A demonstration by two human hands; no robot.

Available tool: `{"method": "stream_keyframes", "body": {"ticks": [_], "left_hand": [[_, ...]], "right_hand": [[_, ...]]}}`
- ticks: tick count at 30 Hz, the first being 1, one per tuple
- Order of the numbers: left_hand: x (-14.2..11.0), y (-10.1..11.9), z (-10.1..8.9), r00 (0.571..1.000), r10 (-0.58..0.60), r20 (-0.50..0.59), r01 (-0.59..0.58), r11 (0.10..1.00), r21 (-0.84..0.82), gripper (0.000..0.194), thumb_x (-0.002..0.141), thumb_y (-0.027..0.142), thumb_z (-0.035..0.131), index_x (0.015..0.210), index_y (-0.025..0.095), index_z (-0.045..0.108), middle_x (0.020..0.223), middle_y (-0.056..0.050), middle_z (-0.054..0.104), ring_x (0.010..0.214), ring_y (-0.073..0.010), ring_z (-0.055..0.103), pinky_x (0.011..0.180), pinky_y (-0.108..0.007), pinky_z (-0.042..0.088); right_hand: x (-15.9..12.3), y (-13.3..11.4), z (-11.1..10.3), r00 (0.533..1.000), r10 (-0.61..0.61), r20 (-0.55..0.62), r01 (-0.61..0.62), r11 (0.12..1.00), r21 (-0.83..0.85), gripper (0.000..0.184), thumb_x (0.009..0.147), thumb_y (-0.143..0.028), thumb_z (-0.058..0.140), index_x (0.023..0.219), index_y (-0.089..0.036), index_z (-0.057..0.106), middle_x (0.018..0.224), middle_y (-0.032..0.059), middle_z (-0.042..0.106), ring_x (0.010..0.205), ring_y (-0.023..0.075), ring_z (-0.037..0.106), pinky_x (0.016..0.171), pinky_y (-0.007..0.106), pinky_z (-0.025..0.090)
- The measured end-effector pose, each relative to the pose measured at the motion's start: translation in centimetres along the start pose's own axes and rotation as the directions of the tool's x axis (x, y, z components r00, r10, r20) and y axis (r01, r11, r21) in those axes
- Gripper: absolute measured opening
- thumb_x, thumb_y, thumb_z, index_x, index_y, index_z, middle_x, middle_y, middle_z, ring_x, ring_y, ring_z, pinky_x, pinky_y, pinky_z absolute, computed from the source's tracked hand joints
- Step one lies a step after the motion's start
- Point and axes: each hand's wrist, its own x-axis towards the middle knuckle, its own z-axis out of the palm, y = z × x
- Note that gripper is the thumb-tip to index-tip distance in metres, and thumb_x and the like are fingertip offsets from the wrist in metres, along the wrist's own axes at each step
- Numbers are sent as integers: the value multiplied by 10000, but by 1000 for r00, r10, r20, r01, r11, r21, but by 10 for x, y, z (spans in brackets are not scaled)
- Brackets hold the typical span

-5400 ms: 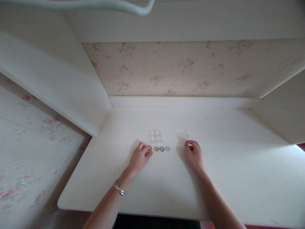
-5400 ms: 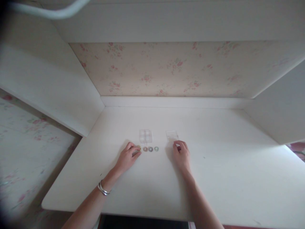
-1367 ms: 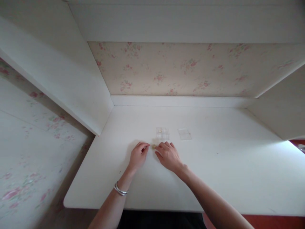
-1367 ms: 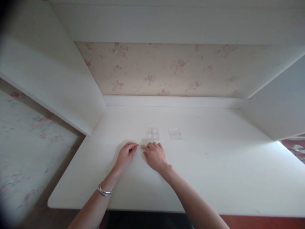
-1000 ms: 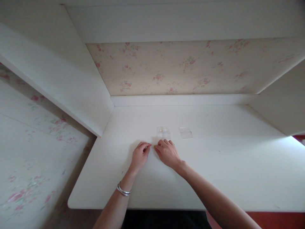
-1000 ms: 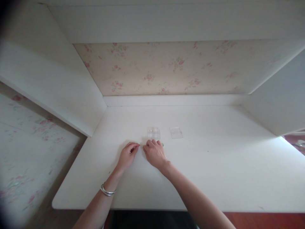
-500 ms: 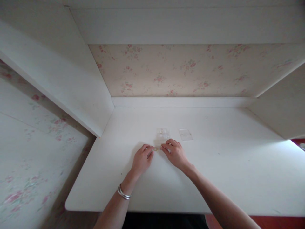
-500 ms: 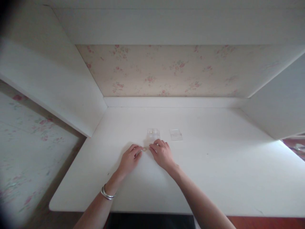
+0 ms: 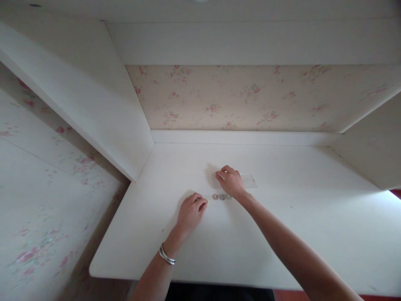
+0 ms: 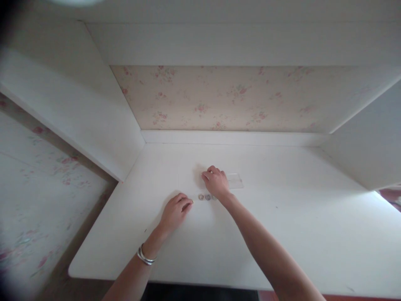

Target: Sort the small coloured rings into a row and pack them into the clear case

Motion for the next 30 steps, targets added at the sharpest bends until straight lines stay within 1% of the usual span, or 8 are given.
{"method": "stream_keyframes", "body": {"ticks": [4,8,13,17,19,22,26,30], "left_hand": [[0,-2,0,1000,-7,-13,6,999,-40,155,880,216,500,869,217,654,902,-31,596,844,-153,555,788,-285,434],[0,-5,0,998,-49,-26,45,990,-131,161,890,238,489,885,227,649,899,-22,596,815,-140,564,736,-256,443],[1,-5,0,998,-62,-29,55,980,-192,181,900,286,476,868,221,642,896,-23,601,815,-142,572,742,-256,445],[1,-2,-1,994,-90,-55,75,971,-227,186,903,292,461,857,211,622,878,-25,603,813,-146,573,738,-261,446],[1,-2,0,990,-120,-70,99,964,-245,194,908,297,445,859,203,608,873,-25,600,787,-141,572,720,-259,447],[2,-5,2,984,-152,-92,123,957,-261,190,907,300,436,863,196,589,864,-22,596,758,-134,569,709,-258,449],[3,-8,3,978,-160,-130,120,954,-273,178,905,289,439,880,192,586,866,-30,610,800,-144,582,733,-263,457],[2,-10,3,968,-201,-152,151,946,-288,195,908,304,440,927,188,595,892,-39,640,803,-143,602,735,-260,472]], "right_hand": [[0,3,2,999,11,37,-11,1000,-16,206,892,-308,503,947,-292,701,971,35,591,877,170,556,746,298,377],[-11,14,0,995,75,-73,-69,994,84,235,901,-321,476,927,-255,701,927,35,594,797,154,565,724,287,401],[-41,27,-3,965,158,-208,-96,954,284,275,906,-349,455,893,-208,691,877,47,589,740,150,568,673,266,434],[-73,16,-5,951,186,-246,-78,917,390,258,911,-346,460,893,-200,672,862,52,585,772,157,571,684,265,446],[-88,3,-5,965,154,-211,-47,897,440,247,921,-332,451,910,-201,660,847,49,587,766,151,570,684,256,451],[-103,-20,-4,997,22,-76,17,880,475,253,942,-298,412,935,-209,648,816,41,601,734,138,571,662,239,453],[-107,-43,2,989,-139,50,109,918,382,238,938,-262,419,916,-221,653,823,42,630,803,159,582,750,273,444],[-103,-51,8,982,-176,73,147,944,296,235,920,-254,449,1085,-238,616,891,53,644,880,182,588,807,304,428]]}}
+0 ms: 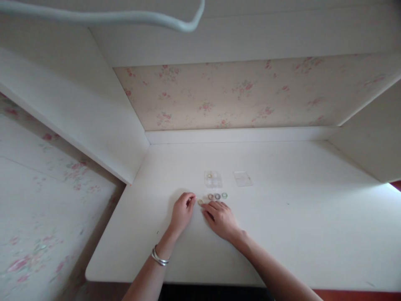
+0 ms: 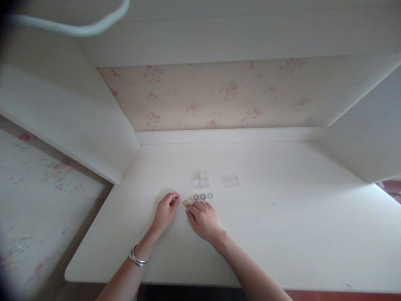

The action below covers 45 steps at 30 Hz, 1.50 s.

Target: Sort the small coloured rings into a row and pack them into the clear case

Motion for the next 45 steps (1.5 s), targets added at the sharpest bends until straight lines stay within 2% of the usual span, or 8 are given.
{"method": "stream_keyframes", "body": {"ticks": [2,6,14,21,27,35,40,45], "left_hand": [[0,-1,0,1000,-30,-7,30,1000,-4,202,905,315,449,948,188,600,904,-41,657,796,-142,614,732,-256,481],[1,-1,1,998,-70,-3,70,998,-1,230,900,346,452,961,188,608,915,-46,675,796,-151,632,746,-267,489],[-1,10,-4,983,-166,-76,162,985,-55,281,858,421,504,952,175,602,814,-37,666,659,-141,607,636,-247,484],[10,20,10,964,-240,-118,216,958,-186,356,816,472,544,975,156,584,811,-44,654,598,-121,566,552,-219,462],[47,32,24,985,-146,-92,129,977,-168,280,826,409,544,970,173,588,872,-37,661,608,-105,561,587,-216,463],[95,29,45,994,-33,-102,31,999,-19,224,832,349,531,968,185,599,874,-32,673,613,-119,578,617,-241,457],[102,27,51,995,-59,-85,59,998,-2,203,823,317,543,953,177,612,876,-52,684,689,-149,627,666,-261,478],[90,19,39,989,-102,-109,95,993,-70,245,842,373,510,961,185,614,888,-52,685,649,-133,618,618,-239,472]], "right_hand": [[2,-1,1,1000,3,7,-3,1000,-27,280,915,-253,456,1168,-243,574,948,64,641,971,201,573,823,312,426],[1,0,1,1000,0,12,1,996,-87,276,919,-257,448,1165,-247,574,994,81,626,1069,228,532,820,326,421],[-1,3,0,999,-46,-2,46,996,-77,210,938,-265,436,875,-216,630,808,37,604,789,166,563,729,296,388],[-2,4,0,997,-76,-25,74,994,-76,208,945,-250,427,871,-207,617,808,38,603,765,161,555,705,295,375],[-2,6,1,996,-77,-35,74,994,-75,208,947,-241,423,880,-203,616,817,38,610,760,157,564,709,292,383],[-1,6,0,997,-59,-39,55,993,-102,161,928,-228,464,868,-209,612,823,26,618,739,148,574,707,274,392],[-1,6,-1,998,-40,-44,36,994,-101,148,923,-227,476,848,-210,603,828,20,615,744,146,579,716,266,399],[-1,7,-1,998,-48,-30,44,993,-105,171,933,-224,446,879,-210,608,836,27,613,742,150,576,723,273,407]]}}
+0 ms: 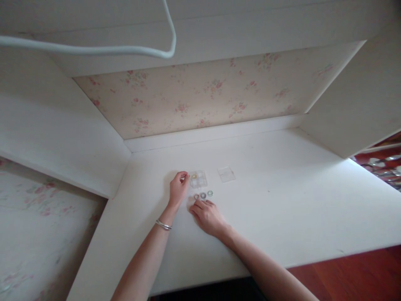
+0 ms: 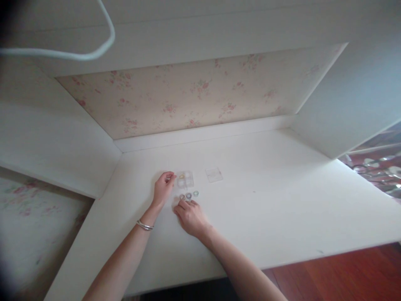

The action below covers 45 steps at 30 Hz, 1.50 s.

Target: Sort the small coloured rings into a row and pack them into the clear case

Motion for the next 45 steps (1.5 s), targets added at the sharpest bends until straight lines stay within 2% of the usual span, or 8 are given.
{"method": "stream_keyframes", "body": {"ticks": [8,14,21,24,28,35,41,45], "left_hand": [[-53,-12,-29,991,-91,93,94,995,-27,258,844,388,497,958,181,603,836,-31,671,592,-124,590,586,-240,471],[-90,-4,-39,960,114,254,-125,992,27,182,882,283,471,948,198,618,950,-43,623,806,-142,604,721,-252,493],[-98,-4,-36,905,243,348,-315,934,168,124,862,227,517,882,215,640,950,-41,588,925,-171,560,866,-316,465],[-97,-4,-35,903,243,353,-322,928,185,104,848,207,531,854,211,636,957,-41,586,921,-172,555,876,-322,458],[-98,-5,-36,912,227,342,-301,936,181,90,831,216,562,893,212,627,937,-34,587,905,-171,555,866,-319,458],[-98,-4,-37,918,214,333,-282,944,172,84,819,222,571,869,204,637,909,-34,583,881,-164,557,837,-299,460],[-98,-6,-36,925,204,322,-270,947,176,80,817,241,582,860,210,642,905,-33,587,880,-166,556,829,-296,455],[-96,-7,-36,921,206,330,-269,950,158,66,813,231,582,821,205,642,882,-32,590,855,-162,559,811,-294,453]], "right_hand": [[-3,2,0,1000,-2,-2,2,998,68,178,936,-217,424,922,-206,601,863,34,606,749,151,577,729,281,418],[-7,3,0,994,96,-57,-75,951,301,197,944,-217,402,928,-201,598,891,44,600,828,148,572,760,262,441],[5,11,-12,933,308,-185,-173,836,520,185,925,-276,453,870,-196,611,843,39,588,773,141,557,693,250,450],[25,24,-25,916,338,-216,-205,858,472,208,926,-291,445,859,-194,617,842,38,589,735,135,552,655,243,438],[54,45,-33,932,273,-237,-194,930,311,219,925,-279,433,891,-195,633,872,43,589,778,141,563,703,246,430],[81,61,-24,957,272,-97,-275,961,-15,266,944,-276,402,920,-213,659,906,39,567,726,124,557,629,223,382],[88,62,-16,959,282,-6,-281,957,-66,280,944,-263,401,884,-216,670,898,32,575,711,116,559,607,221,356],[82,62,-22,959,281,-39,-283,958,-52,271,944,-265,398,909,-225,664,890,28,575,743,123,564,636,220,371]]}}
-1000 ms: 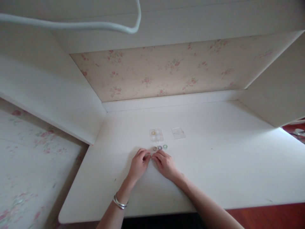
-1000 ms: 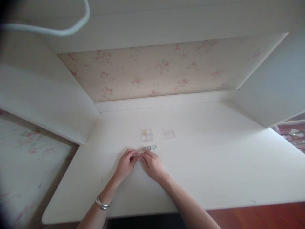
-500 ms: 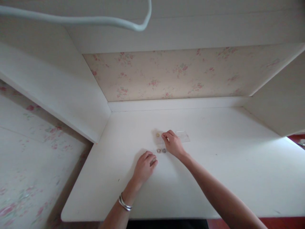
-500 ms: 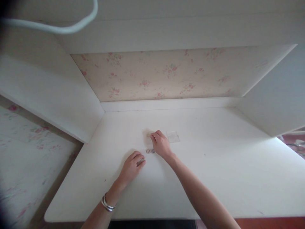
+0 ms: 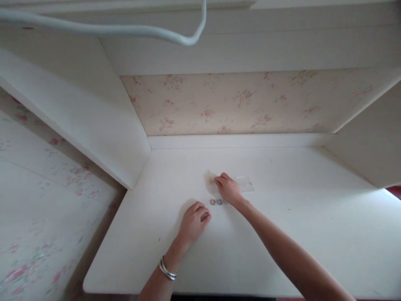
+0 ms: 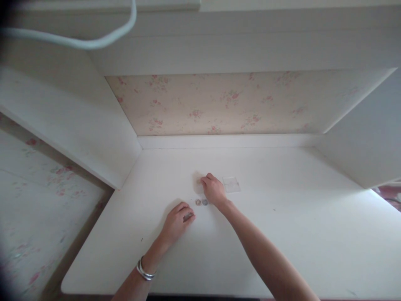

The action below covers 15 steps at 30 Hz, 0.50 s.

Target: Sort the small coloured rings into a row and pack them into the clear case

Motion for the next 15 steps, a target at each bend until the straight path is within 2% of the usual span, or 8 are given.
{"method": "stream_keyframes", "body": {"ticks": [6,12,15], "left_hand": [[2,1,-1,1000,16,15,-16,1000,-10,57,811,211,582,802,208,638,858,-25,591,838,-163,557,803,-295,451],[-1,1,1,1000,-12,-28,12,1000,3,94,822,245,584,898,208,626,920,-35,579,854,-163,558,810,-300,453],[-2,2,1,1000,-19,-15,20,1000,13,91,833,281,577,832,207,630,866,-31,580,831,-165,558,783,-296,453]], "right_hand": [[-32,11,-14,986,29,-167,-5,990,142,263,933,-308,413,911,-216,659,848,32,578,716,133,563,663,230,403],[-84,23,-12,988,49,-145,-12,969,247,275,929,-346,416,930,-218,660,819,33,579,698,135,561,652,228,419],[-104,28,-9,988,95,-124,-55,955,291,295,932,-355,402,923,-216,662,811,33,572,682,129,556,630,224,420]]}}
